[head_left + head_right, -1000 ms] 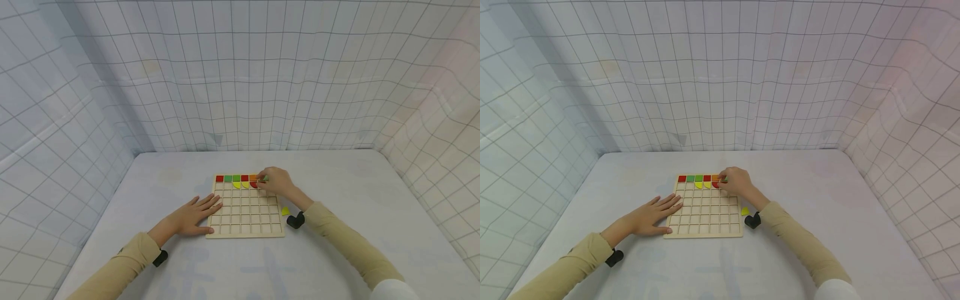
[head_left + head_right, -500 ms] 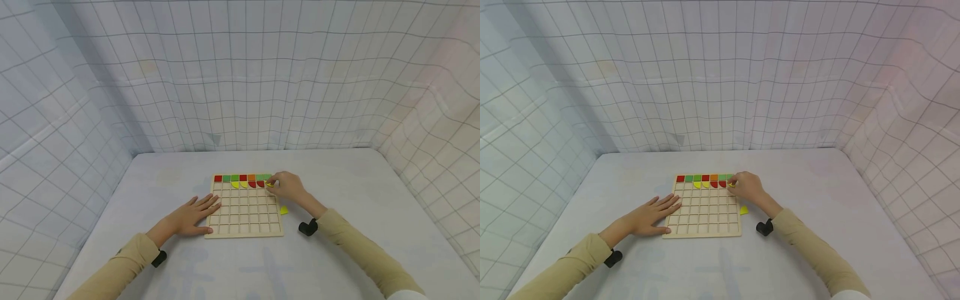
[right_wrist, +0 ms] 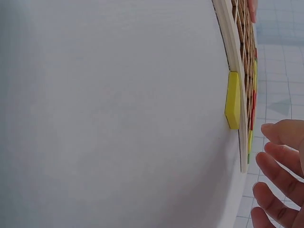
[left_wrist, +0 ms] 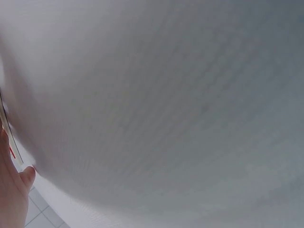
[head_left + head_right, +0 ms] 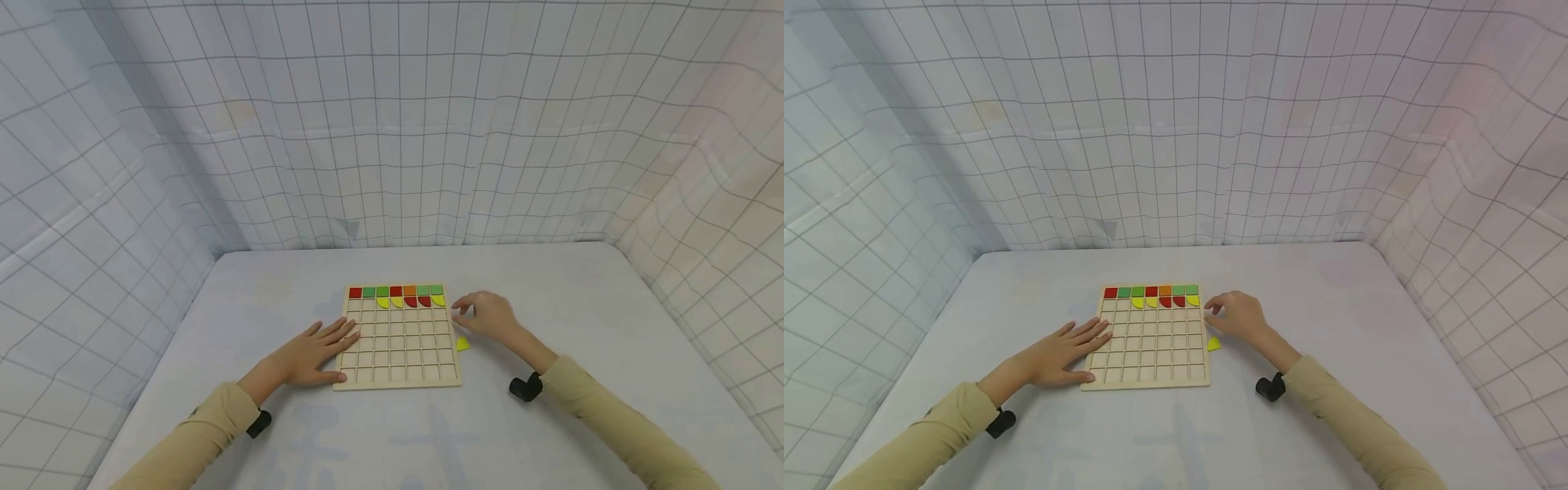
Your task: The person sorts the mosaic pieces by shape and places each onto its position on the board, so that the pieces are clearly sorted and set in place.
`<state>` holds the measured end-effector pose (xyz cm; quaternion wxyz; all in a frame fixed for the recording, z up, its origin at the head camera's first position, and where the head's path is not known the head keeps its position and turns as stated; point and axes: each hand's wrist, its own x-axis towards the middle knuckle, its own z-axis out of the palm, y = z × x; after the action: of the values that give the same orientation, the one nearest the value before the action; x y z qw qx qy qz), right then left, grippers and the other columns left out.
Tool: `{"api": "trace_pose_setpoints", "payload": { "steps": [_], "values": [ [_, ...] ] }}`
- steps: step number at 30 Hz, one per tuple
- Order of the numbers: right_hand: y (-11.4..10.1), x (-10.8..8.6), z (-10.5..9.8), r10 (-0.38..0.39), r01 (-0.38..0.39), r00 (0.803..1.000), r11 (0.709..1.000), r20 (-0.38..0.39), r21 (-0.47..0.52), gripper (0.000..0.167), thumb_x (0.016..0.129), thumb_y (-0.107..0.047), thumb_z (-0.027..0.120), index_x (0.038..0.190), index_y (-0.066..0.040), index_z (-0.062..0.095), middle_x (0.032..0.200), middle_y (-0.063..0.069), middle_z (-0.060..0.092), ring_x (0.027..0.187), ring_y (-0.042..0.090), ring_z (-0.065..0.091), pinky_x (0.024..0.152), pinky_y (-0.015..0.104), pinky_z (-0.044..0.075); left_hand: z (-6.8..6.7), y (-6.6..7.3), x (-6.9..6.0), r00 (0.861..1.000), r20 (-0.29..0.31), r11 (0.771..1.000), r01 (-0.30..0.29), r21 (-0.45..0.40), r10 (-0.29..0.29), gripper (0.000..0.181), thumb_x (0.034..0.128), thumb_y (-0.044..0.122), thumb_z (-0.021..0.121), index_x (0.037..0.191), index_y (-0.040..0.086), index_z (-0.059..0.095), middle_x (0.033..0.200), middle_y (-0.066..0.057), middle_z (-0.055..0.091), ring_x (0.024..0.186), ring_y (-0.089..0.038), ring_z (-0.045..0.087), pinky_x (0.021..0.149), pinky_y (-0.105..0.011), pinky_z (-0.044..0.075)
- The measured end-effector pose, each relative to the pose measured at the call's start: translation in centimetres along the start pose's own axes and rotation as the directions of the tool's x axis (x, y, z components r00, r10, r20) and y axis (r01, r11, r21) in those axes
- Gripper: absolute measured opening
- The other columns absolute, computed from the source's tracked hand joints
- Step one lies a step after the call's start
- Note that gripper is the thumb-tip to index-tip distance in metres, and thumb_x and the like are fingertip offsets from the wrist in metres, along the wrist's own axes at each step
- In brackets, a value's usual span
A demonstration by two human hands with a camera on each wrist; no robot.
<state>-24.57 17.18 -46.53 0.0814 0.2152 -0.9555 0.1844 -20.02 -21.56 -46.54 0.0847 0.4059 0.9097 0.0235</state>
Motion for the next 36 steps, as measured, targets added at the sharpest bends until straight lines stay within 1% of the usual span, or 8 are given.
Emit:
{"api": "trace_pose_setpoints", "payload": {
  "steps": [10, 18, 22, 26, 30, 34, 36],
  "values": [
    [0.3, -2.0, -0.2, 0.001, -0.001, 1.0, 1.0, 0.014, 0.022, 0.018, 0.08, -0.03, 0.076, 0.092, -0.017, 0.078, 0.074, -0.008, 0.069, 0.058, 0.003, 0.046, 0.048, 0.017, 0.036, -0.1, 0.1, 0.0, 1.0, -0.004, 1.0, 0.0, 0.003, 0.0, 0.078, 0.0939, 0.058, 0.048, 0.154, 0.014, 0.024, 0.161, -0.012, 0.019, 0.148, -0.035, 0.019, 0.113, -0.063, 0.021],
    [0.3, -3.3, -0.1, 0.04, -0.044, 0.997, 0.997, 0.067, 0.057, 0.018, 0.079, -0.03, 0.077, 0.092, -0.017, 0.077, 0.074, -0.011, 0.067, 0.059, 0.002, 0.046, 0.05, 0.018, 0.037, -0.3, 0.1, 0.0, 1.0, 0.02, 1.0, 0.013, -0.006, -0.013, 0.079, 0.0936, 0.059, 0.047, 0.154, 0.016, 0.023, 0.162, -0.011, 0.017, 0.149, -0.033, 0.017, 0.114, -0.062, 0.02],
    [0.3, -3.7, 0.0, 0.034, -0.039, 0.997, 0.997, 0.07, 0.067, 0.019, 0.078, -0.03, 0.078, 0.092, -0.017, 0.077, 0.074, -0.011, 0.067, 0.06, 0.002, 0.047, 0.052, 0.019, 0.038, -0.3, 0.1, 0.0, 1.0, 0.026, 1.0, 0.014, 0.0, -0.014, 0.079, 0.0936, 0.059, 0.047, 0.155, 0.016, 0.022, 0.162, -0.01, 0.016, 0.149, -0.033, 0.016, 0.114, -0.062, 0.019],
    [0.2, -3.9, 0.0, 0.027, -0.031, 0.997, 0.998, 0.076, 0.061, 0.022, 0.076, -0.033, 0.079, 0.092, -0.018, 0.077, 0.074, -0.012, 0.066, 0.06, 0.001, 0.047, 0.053, 0.018, 0.038, -0.3, 0.0, 0.1, 1.0, 0.027, 1.0, 0.016, 0.0, -0.016, 0.079, 0.0937, 0.06, 0.046, 0.155, 0.016, 0.022, 0.162, -0.01, 0.016, 0.149, -0.033, 0.015, 0.114, -0.061, 0.019],
    [0.2, -4.0, 0.1, -0.011, 0.005, 0.995, 0.998, 0.103, 0.055, 0.022, 0.076, -0.034, 0.08, 0.093, -0.021, 0.077, 0.077, -0.013, 0.065, 0.062, 0.002, 0.045, 0.052, 0.017, 0.036, -0.3, 0.0, 0.1, 0.999, 0.029, 1.0, 0.015, -0.006, -0.015, 0.079, 0.0937, 0.06, 0.046, 0.155, 0.016, 0.022, 0.162, -0.01, 0.016, 0.149, -0.033, 0.015, 0.114, -0.062, 0.019],
    [0.3, -4.1, 0.1, -0.077, 0.073, 0.991, 0.997, 0.112, 0.037, 0.016, 0.079, -0.031, 0.078, 0.094, -0.025, 0.077, 0.084, -0.013, 0.064, 0.07, 0.003, 0.046, 0.056, 0.017, 0.037, -0.2, 0.0, 0.0, 1.0, 0.027, 1.0, 0.011, -0.007, -0.011, 0.079, 0.0938, 0.06, 0.046, 0.155, 0.016, 0.022, 0.162, -0.011, 0.016, 0.149, -0.033, 0.015, 0.114, -0.062, 0.019],
    [0.4, -4.2, 0.0, -0.105, 0.102, 0.989, 0.994, 0.106, 0.028, 0.015, 0.08, -0.029, 0.077, 0.094, -0.025, 0.078, 0.087, -0.012, 0.064, 0.075, 0.004, 0.049, 0.058, 0.017, 0.04, -0.2, 0.0, 0.1, 1.0, 0.024, 1.0, 0.008, -0.007, -0.008, 0.079, 0.0938, 0.059, 0.046, 0.155, 0.016, 0.022, 0.162, -0.011, 0.016, 0.149, -0.034, 0.016, 0.114, -0.062, 0.019]
  ]
}}
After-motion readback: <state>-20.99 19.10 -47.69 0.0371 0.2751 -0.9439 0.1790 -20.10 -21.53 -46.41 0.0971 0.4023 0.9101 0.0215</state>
